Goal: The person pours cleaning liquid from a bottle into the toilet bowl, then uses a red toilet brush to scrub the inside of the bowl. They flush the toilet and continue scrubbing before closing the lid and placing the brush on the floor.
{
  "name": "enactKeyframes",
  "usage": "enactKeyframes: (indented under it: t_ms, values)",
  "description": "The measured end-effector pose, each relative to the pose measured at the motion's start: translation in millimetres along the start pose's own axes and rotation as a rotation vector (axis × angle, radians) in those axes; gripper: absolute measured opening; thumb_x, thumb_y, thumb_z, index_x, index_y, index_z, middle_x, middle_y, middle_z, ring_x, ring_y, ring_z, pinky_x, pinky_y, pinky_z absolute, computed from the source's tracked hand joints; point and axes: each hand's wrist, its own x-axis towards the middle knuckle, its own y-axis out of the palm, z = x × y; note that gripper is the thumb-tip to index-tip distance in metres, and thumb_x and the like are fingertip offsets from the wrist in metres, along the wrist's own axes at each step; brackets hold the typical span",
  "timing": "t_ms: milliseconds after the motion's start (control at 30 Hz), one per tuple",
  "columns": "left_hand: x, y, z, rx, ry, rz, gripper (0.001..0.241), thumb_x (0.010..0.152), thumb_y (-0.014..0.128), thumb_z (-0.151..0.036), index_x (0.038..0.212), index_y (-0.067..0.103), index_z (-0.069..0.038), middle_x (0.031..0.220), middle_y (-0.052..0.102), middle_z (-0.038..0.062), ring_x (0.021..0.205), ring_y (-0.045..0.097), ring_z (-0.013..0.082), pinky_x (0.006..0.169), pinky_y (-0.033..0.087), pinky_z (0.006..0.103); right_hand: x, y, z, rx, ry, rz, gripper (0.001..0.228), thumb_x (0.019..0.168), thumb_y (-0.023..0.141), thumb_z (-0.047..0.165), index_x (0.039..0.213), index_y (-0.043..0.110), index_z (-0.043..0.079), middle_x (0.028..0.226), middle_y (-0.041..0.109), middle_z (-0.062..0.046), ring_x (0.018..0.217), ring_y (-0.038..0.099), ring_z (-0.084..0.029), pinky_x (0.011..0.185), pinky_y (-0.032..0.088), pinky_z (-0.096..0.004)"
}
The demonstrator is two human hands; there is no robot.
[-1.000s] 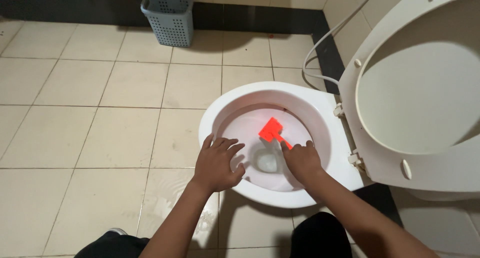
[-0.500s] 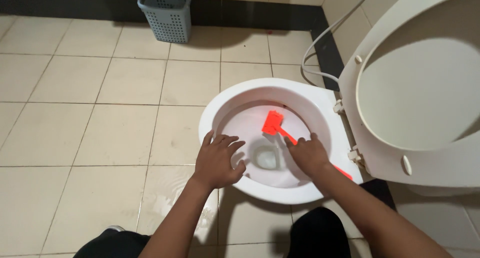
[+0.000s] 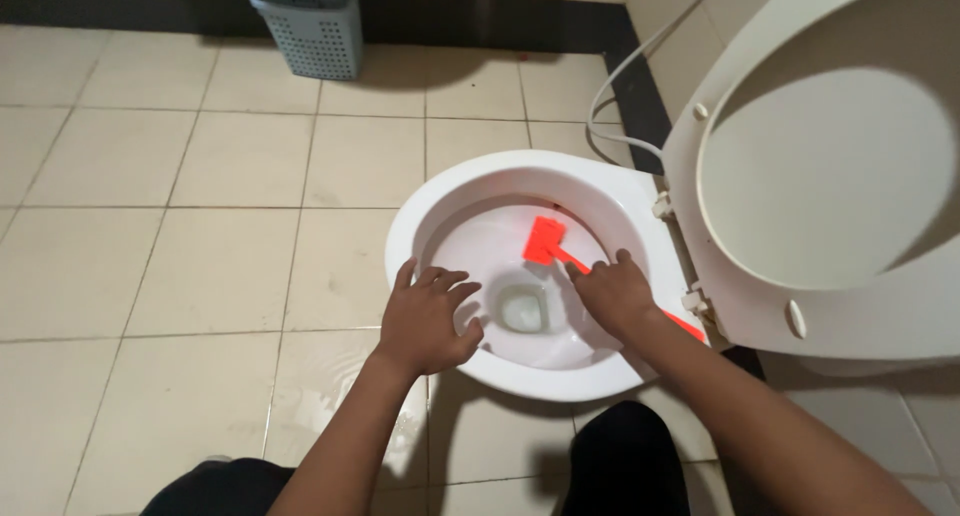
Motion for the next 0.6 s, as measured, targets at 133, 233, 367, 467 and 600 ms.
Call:
enactKeyframes:
  t_ms: [133, 233, 367, 467, 600]
  values:
    - [-0.9, 3.9, 3.6, -0.006, 0.01, -0.056, 0.052, 0.078, 0.065, -0.042, 0.122, 0.073, -0.015, 0.131, 0.068, 0.007, 0.127, 0.056, 0.0271, 0.119, 0.023, 0.0547, 25.9, 0.2, 30.9, 0.125, 0.055, -0.069, 0.064, 0.092, 0.052, 0.008, 0.153, 0.044, 0.025, 0.082, 0.073, -0.011, 0.075, 0.073, -0.029, 0.094, 0.046, -0.054]
    - [-3.7, 2.1, 2.0, -0.019, 0.003, -0.074, 0.052, 0.078, 0.067, -0.042, 0.122, 0.073, -0.014, 0.129, 0.069, 0.009, 0.125, 0.057, 0.0282, 0.119, 0.025, 0.0536, 14.9, -26.6, 47.0, 0.371, 0.038, 0.035, 0.059, 0.093, 0.05, 0.011, 0.152, 0.047, 0.02, 0.079, 0.074, -0.011, 0.077, 0.073, -0.031, 0.086, 0.051, -0.051]
    - [-6.8, -2.5, -3.9, -0.054, -0.008, -0.124, 0.053, 0.077, 0.068, -0.039, 0.123, 0.072, -0.014, 0.128, 0.069, 0.009, 0.123, 0.058, 0.0288, 0.119, 0.027, 0.0514, -1.3, -21.2, 49.3, 0.495, -0.022, 0.069, 0.046, 0.097, 0.05, 0.019, 0.142, 0.058, 0.024, 0.083, 0.074, -0.014, 0.08, 0.072, -0.034, 0.08, 0.054, -0.05]
    - [-4.8, -2.2, -5.7, -0.055, -0.028, -0.14, 0.055, 0.075, 0.068, -0.039, 0.124, 0.071, -0.013, 0.129, 0.068, 0.01, 0.125, 0.057, 0.0291, 0.119, 0.027, 0.0513, -22.4, -42.9, 40.0, 0.543, -0.086, 0.14, 0.047, 0.096, 0.051, 0.019, 0.142, 0.059, 0.026, 0.086, 0.073, -0.016, 0.081, 0.071, -0.036, 0.081, 0.054, -0.049]
    - [-7.1, 3.3, -8.5, -0.025, -0.09, -0.143, 0.053, 0.079, 0.066, -0.038, 0.126, 0.071, -0.014, 0.134, 0.066, 0.008, 0.129, 0.055, 0.0274, 0.122, 0.027, 0.0487, -36.2, -74.7, 20.2, 0.607, -0.133, 0.224, 0.046, 0.098, 0.053, 0.022, 0.143, 0.06, 0.026, 0.095, 0.074, -0.019, 0.089, 0.072, -0.038, 0.087, 0.055, -0.048]
